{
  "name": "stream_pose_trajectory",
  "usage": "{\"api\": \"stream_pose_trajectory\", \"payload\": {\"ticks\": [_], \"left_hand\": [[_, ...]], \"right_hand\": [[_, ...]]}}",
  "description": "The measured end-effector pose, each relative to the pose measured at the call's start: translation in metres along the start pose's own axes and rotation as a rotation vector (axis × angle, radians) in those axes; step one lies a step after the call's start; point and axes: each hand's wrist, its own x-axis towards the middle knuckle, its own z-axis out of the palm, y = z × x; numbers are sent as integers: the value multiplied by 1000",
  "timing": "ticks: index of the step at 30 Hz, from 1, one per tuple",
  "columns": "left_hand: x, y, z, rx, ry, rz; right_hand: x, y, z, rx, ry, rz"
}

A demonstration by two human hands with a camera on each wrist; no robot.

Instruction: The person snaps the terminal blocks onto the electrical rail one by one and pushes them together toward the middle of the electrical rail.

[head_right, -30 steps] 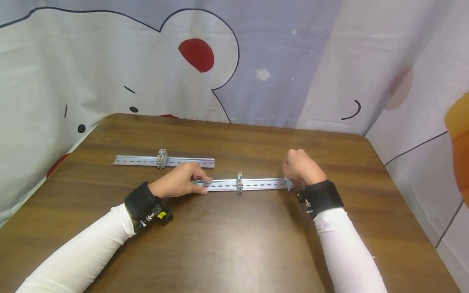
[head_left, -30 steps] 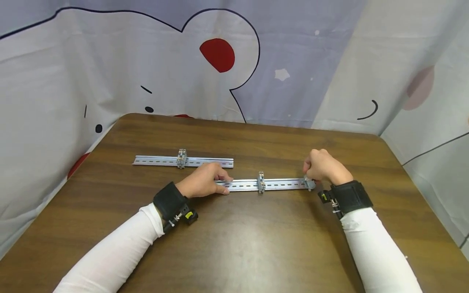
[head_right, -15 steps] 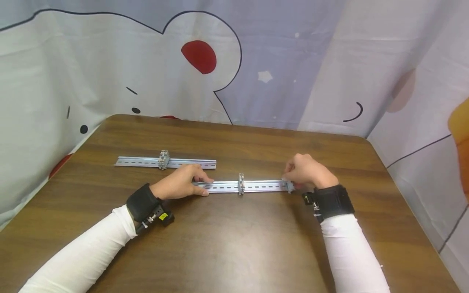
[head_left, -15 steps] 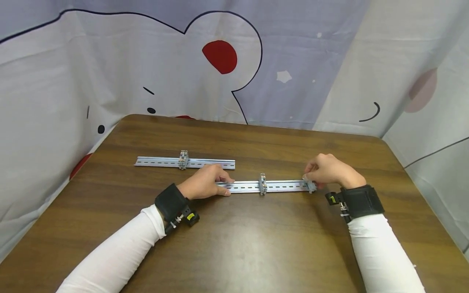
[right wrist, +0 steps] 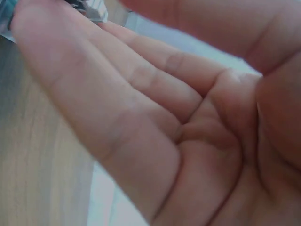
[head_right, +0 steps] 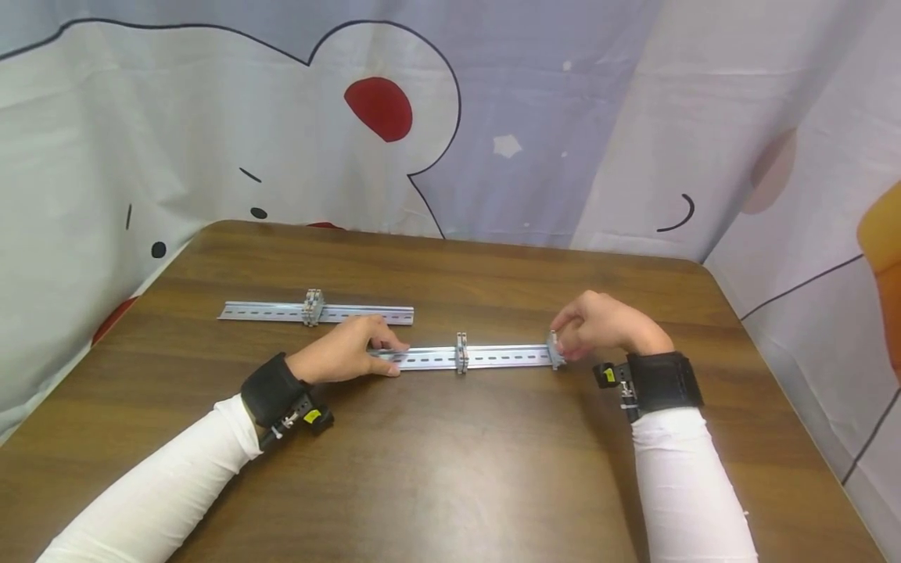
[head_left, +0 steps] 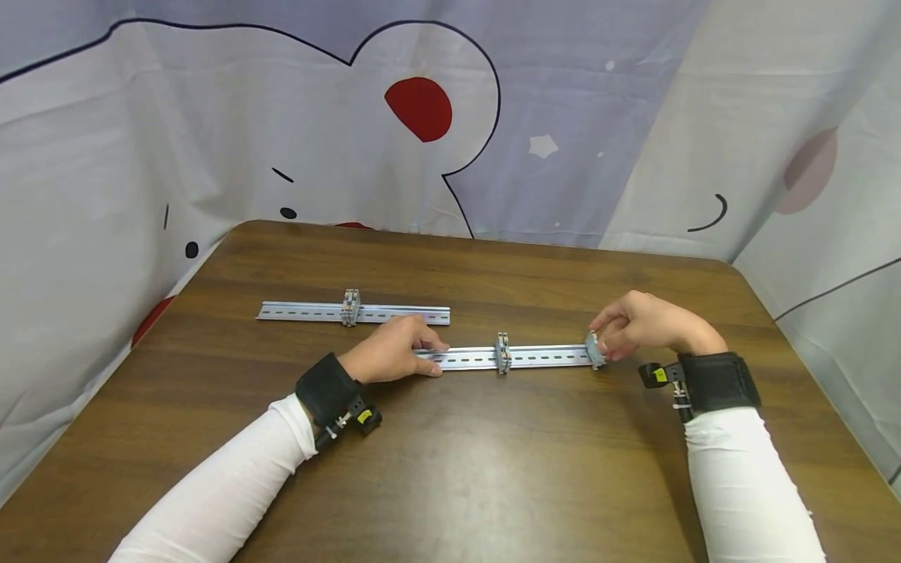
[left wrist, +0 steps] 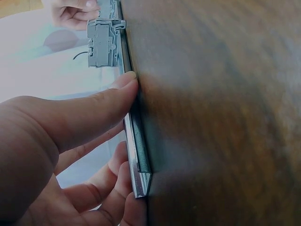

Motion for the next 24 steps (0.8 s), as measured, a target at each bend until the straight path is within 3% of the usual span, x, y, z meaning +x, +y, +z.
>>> {"api": "stream_pose_trajectory", "payload": {"ticks": [24], "left_hand": [[-1, -1, 1, -5, 4, -1]], "right_hand": [[14, 11, 4, 83, 3, -36]]}}
